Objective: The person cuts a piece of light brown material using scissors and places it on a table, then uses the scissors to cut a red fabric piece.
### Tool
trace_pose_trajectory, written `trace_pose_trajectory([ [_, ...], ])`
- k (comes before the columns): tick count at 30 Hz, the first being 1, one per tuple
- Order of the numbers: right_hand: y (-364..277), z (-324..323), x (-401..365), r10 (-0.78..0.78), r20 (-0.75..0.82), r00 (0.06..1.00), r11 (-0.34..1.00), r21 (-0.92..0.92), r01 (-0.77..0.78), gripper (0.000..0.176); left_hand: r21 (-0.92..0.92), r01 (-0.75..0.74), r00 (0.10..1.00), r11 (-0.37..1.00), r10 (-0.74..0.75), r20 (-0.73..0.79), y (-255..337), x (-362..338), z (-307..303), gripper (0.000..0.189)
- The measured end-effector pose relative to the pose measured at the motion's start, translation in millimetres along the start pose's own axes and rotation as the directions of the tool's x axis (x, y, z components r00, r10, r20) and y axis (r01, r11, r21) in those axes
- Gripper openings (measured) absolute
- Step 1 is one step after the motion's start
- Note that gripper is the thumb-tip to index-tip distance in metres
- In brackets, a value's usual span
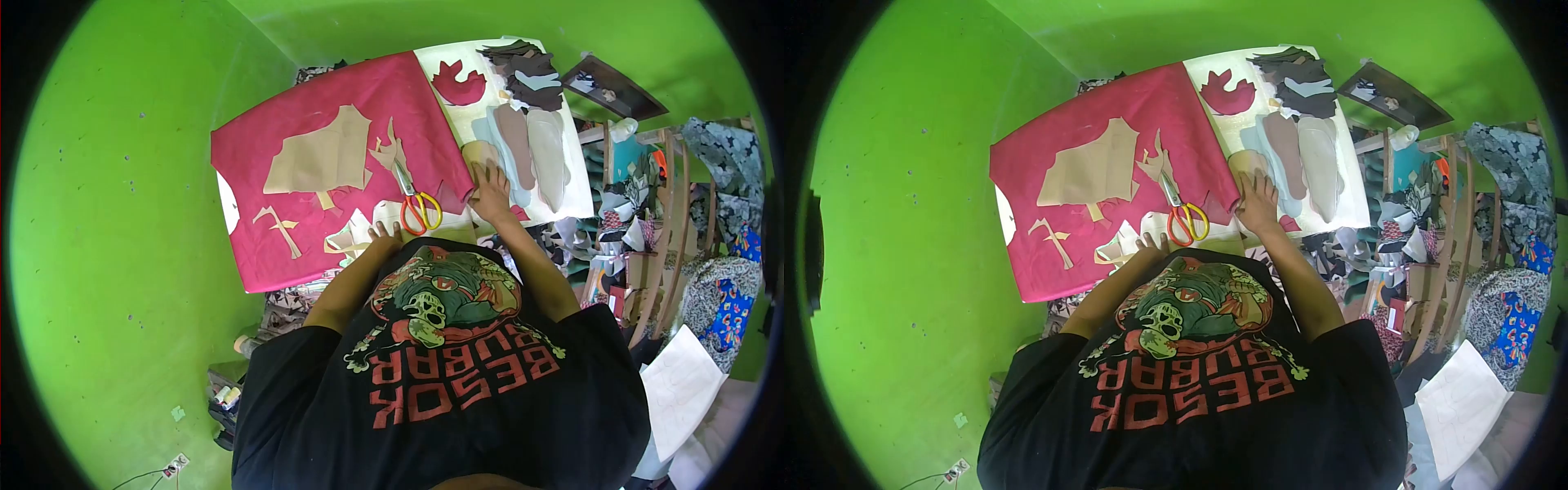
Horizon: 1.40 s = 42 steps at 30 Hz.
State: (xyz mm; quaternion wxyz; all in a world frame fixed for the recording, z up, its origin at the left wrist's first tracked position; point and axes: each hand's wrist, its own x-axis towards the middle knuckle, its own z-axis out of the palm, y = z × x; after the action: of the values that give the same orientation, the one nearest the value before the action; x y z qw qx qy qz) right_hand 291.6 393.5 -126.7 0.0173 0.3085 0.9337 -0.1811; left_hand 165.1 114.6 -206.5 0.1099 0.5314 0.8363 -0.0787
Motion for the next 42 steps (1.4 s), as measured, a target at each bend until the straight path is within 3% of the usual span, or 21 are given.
trace_pose_trajectory([
  [3,13.5,8.5,13.8,0.083,0.056,0.995,0.992,0.093,-0.088,0.085,0.079,-0.045,0.995,0.996,0.052,-0.089,0.3,-16.7,6.2,0.086],
  [6,21.6,15.8,21.3,0.037,-0.107,0.994,0.996,0.082,-0.028,0.078,0.172,-0.084,0.982,0.982,0.111,-0.153,-8.3,-22.1,10.9,0.085],
  [10,7.7,2.2,27.7,0.073,-0.043,0.996,0.996,0.062,-0.07,0.08,0.307,-0.109,0.951,0.945,0.189,-0.246,-8.9,-23.7,15.2,0.085],
  [12,15.6,12.0,39.7,-0.137,0.031,0.99,0.915,0.386,0.114,0.083,0.369,-0.116,0.932,0.922,0.229,-0.28,-10.6,-28.4,18.5,0.084],
  [13,19.3,11.9,44.2,-0.133,0.032,0.991,0.914,0.391,0.11,0.083,0.403,-0.118,0.921,0.908,0.252,-0.296,-11.9,-30.4,19.5,0.084],
  [15,26.9,9.6,54.8,-0.274,0.075,0.959,0.942,0.219,0.253,0.086,0.469,-0.122,0.897,0.874,0.3,-0.325,-10.2,-35.6,21.5,0.084],
  [18,40.4,15.0,79.5,-0.334,0.174,0.926,0.908,0.324,0.267,0.087,0.555,-0.132,0.854,0.822,0.378,-0.357,-8.6,-47.8,24.9,0.084],
  [20,46.6,10.4,90.7,-0.373,0.194,0.907,0.905,0.291,0.31,0.082,0.579,-0.122,0.845,0.806,0.391,-0.366,2.0,-48.3,13.0,0.083],
  [23,51.4,11.6,108.5,-0.448,0.192,0.873,0.885,0.237,0.402,0.068,0.2,-0.081,0.975,0.976,0.12,-0.188,12.1,-50.2,-15.1,0.084],
  [25,52.6,6.2,109.4,-0.476,0.168,0.863,0.873,0.214,0.439,0.061,-0.059,0.017,1.0,0.998,-0.018,-0.011,14.5,-51.1,-23.5,0.084],
  [27,56.2,3.1,108.9,-0.426,0.304,0.852,0.885,0.335,0.323,0.044,-0.29,0.164,0.975,0.943,-0.11,0.193,14.4,-52.8,-28.4,0.084],
  [29,57.7,6.2,104.9,-0.46,0.261,0.849,0.862,0.363,0.355,0.039,-0.472,0.345,0.902,0.811,-0.149,0.405,16.1,-59.2,-29.3,0.084],
  [30,59.9,7.8,103.0,-0.482,0.215,0.85,0.843,0.379,0.382,0.034,-0.468,0.35,0.9,0.811,-0.152,0.409,12.0,-63.2,-13.6,0.084],
  [32,64.4,9.3,104.7,-0.499,0.113,0.859,0.805,0.428,0.411,0.027,-0.517,0.182,0.969,0.836,-0.064,0.238,-2.1,-68.6,30.3,0.09],
  [34,65.8,9.5,102.8,-0.506,0.005,0.863,0.763,0.47,0.445,0.021,-0.533,0.187,0.967,0.825,-0.059,0.247,-3.5,-70.2,28.1,0.093],
  [36,67.6,6.6,98.8,-0.231,0.15,0.961,0.716,0.695,0.064,0.015,-0.548,0.184,0.967,0.816,-0.049,0.251,-9.3,-67.3,30.1,0.095],
  [37,71.7,2.1,98.1,-0.226,0.144,0.963,0.717,0.694,0.065,0.015,-0.573,0.239,0.938,0.784,-0.033,0.345,-13.4,-65.4,33.8,0.109],
  [38,78.8,-4.3,97.5,-0.147,0.34,0.929,0.603,0.776,-0.188,0.015,-0.592,0.295,0.901,0.75,-0.011,0.434,-15.3,-62.1,38.2,0.124],
  [39,87.0,-9.5,96.0,-0.104,0.53,0.842,0.451,0.779,-0.435,0.016,-0.593,0.287,0.903,0.752,-0.005,0.43,-13.6,-58.5,30.1,0.124],
  [41,110.4,-1.9,97.9,-0.131,0.501,0.856,0.473,0.79,-0.39,0.019,-0.598,0.416,0.806,0.685,0.027,0.592,-10.6,-52.8,1.2,0.128],
  [42,109.4,-8.4,97.3,-0.165,0.475,0.864,0.494,0.798,-0.344,0.022,-0.598,0.412,0.807,0.688,0.029,0.589,-10.0,-49.6,-4.0,0.128],
])
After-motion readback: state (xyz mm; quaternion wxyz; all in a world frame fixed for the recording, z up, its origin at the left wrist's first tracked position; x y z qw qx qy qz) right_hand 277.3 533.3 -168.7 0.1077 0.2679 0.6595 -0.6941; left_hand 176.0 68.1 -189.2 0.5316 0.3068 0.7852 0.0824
